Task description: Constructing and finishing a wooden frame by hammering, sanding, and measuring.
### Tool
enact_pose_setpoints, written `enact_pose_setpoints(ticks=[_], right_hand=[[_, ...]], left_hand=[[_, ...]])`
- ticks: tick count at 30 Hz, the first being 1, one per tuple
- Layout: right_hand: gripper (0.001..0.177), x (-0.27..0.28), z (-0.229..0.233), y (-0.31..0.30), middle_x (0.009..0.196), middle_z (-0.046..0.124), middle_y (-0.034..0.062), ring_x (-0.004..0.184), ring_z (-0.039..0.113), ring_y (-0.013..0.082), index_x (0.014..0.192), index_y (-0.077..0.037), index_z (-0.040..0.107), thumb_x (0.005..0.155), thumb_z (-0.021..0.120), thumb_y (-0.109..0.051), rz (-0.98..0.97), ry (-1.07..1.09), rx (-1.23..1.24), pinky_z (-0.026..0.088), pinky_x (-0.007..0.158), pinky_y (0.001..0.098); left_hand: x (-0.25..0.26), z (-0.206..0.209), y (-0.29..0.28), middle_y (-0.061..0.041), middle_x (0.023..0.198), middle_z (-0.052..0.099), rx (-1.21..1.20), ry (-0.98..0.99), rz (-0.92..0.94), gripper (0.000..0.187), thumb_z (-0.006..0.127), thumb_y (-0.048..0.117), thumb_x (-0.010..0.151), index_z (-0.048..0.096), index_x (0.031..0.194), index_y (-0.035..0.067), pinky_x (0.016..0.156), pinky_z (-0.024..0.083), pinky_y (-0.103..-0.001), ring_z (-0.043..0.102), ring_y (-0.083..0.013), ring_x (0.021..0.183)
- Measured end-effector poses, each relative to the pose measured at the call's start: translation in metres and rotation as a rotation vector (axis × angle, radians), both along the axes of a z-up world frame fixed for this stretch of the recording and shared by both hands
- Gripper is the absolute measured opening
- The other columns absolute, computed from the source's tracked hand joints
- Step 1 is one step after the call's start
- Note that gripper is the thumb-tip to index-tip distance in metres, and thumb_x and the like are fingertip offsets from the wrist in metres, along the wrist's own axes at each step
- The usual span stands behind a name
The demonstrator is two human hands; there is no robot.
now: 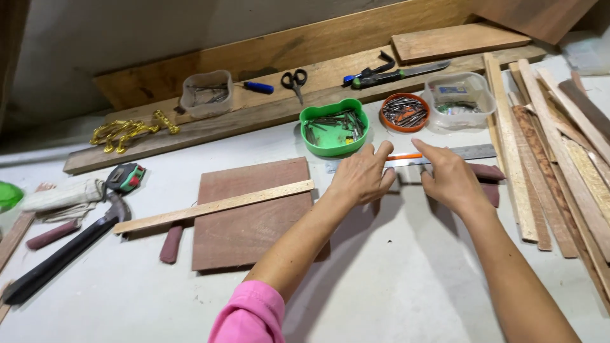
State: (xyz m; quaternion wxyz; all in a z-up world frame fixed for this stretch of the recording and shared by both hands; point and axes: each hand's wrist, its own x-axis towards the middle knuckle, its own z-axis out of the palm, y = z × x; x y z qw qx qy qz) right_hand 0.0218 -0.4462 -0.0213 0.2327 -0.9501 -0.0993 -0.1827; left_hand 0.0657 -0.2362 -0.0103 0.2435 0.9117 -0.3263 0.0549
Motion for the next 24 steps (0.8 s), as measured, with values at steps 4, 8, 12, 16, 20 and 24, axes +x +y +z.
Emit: enact_pose_setpoints(ticks=[4, 8, 12, 16, 20, 24], right_hand=[[0.064, -0.012, 0.03, 0.059, 0.117, 0.069, 0.0243, 0.108, 0.064, 0.0403, 0.141, -0.006, 0.06, 0.078, 0.074, -0.009, 0.053, -0.035, 0.038, 0.052, 0.093, 0.0489], [0.038, -0.002, 0.027, 0.116, 0.119, 0.071, 0.0171, 0.112, 0.066, 0.0361, 0.128, -0.007, 0.069, 0.091, 0.071, -0.012, 0.203, -0.189, 0.062, 0.054, 0.096, 0.0453], [0.026, 0.013, 0.033, 0.187, 0.113, 0.066, 0.0132, 0.106, 0.065, 0.032, 0.12, -0.007, 0.074, 0.095, 0.069, -0.008, 0.305, -0.232, 0.093, 0.055, 0.089, 0.0425], [0.025, 0.041, 0.03, 0.26, 0.104, 0.065, 0.0098, 0.099, 0.064, 0.0305, 0.113, -0.01, 0.077, 0.09, 0.069, -0.004, 0.388, -0.222, 0.045, 0.055, 0.084, 0.042], [0.023, 0.076, 0.015, 0.32, 0.104, 0.066, 0.0092, 0.101, 0.064, 0.0312, 0.108, -0.01, 0.077, 0.089, 0.067, -0.002, 0.46, -0.247, 0.055, 0.055, 0.083, 0.0431], [0.024, 0.098, 0.014, 0.367, 0.1, 0.067, 0.0092, 0.102, 0.063, 0.0319, 0.105, -0.01, 0.077, 0.085, 0.066, -0.001, 0.464, -0.148, 0.034, 0.054, 0.084, 0.0446]], left_hand=[[-0.012, 0.004, 0.042, -0.026, 0.101, 0.062, -0.037, 0.0, 0.084, 0.029, 0.055, 0.025, 0.098, 0.047, 0.124, 0.015, 0.074, 0.053, -0.058, 0.068, -0.0458, 0.082], [-0.022, 0.009, 0.099, -0.021, 0.101, 0.061, -0.072, -0.084, 0.17, 0.024, 0.054, 0.022, 0.098, 0.049, 0.121, 0.018, 0.069, 0.052, -0.06, 0.067, -0.0444, 0.084], [-0.02, 0.01, 0.169, -0.015, 0.102, 0.061, -0.042, -0.202, 0.272, 0.021, 0.055, 0.018, 0.096, 0.053, 0.117, 0.015, 0.07, 0.052, -0.057, 0.064, -0.0393, 0.09], [-0.009, 0.007, 0.234, -0.012, 0.102, 0.062, 0.023, -0.275, 0.358, 0.017, 0.055, 0.016, 0.096, 0.056, 0.113, 0.013, 0.077, 0.05, -0.054, 0.063, -0.0348, 0.094], [0.009, 0.001, 0.293, -0.007, 0.101, 0.065, 0.073, -0.309, 0.433, 0.012, 0.057, 0.013, 0.096, 0.061, 0.107, 0.012, 0.081, 0.045, -0.05, 0.061, -0.0308, 0.098], [0.033, -0.005, 0.334, -0.008, 0.101, 0.065, 0.033, -0.338, 0.466, 0.011, 0.063, 0.008, 0.089, 0.068, 0.097, 0.012, 0.082, 0.044, -0.047, 0.059, -0.0297, 0.1]])
